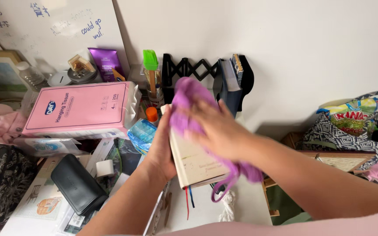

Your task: The person wipes several books, a notebook, and a small card with a purple cloth by hand. They then rearrange various items on a cluttered desk, including stacking books, moving a tissue box, and shifting several cards and small containers.

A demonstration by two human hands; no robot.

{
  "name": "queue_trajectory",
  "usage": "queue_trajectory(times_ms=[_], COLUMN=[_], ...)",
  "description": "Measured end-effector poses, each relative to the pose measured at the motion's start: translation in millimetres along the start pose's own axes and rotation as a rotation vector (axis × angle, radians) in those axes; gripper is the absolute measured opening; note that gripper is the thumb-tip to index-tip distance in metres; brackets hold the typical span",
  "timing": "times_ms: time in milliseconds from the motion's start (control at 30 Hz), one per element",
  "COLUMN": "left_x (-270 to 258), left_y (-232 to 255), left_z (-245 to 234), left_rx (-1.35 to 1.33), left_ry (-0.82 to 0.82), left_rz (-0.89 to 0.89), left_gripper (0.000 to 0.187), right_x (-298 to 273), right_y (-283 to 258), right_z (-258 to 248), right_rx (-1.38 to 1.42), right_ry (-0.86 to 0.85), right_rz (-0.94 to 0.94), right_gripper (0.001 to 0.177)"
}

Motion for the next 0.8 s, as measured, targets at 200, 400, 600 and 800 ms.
queue_trajectory(times_ms=[200, 400, 600, 800], left_x=[-1, -11, 3, 0], left_y=[22, 43, 40, 54], left_z=[3, 10, 2, -24], left_rx=[-0.044, 0.093, 0.217, 0.182], left_ry=[-0.050, -0.011, 0.208, 0.391], left_rz=[0.067, 0.053, 0.000, 0.166], left_gripper=[0.079, 0.071, 0.055, 0.050], right_x=[-52, -35, -15, -60], right_y=[-47, 8, 97, 50], right_z=[14, -13, 15, 23], right_rx=[-0.174, 0.606, 1.473, 1.149], right_ry=[-0.011, 0.221, 0.448, 0.370], right_rz=[-0.166, 0.090, 0.655, 0.469], right_gripper=[0.072, 0.067, 0.059, 0.052])
Point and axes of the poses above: each hand's wrist, its own x-axis towards the middle knuckle, its own z-axis out of the palm, y = z × x, the point moved 8 cm from there along x, towards the middle knuckle, and after that the axes turned 5 degrees about y, right-handed, at the moved point
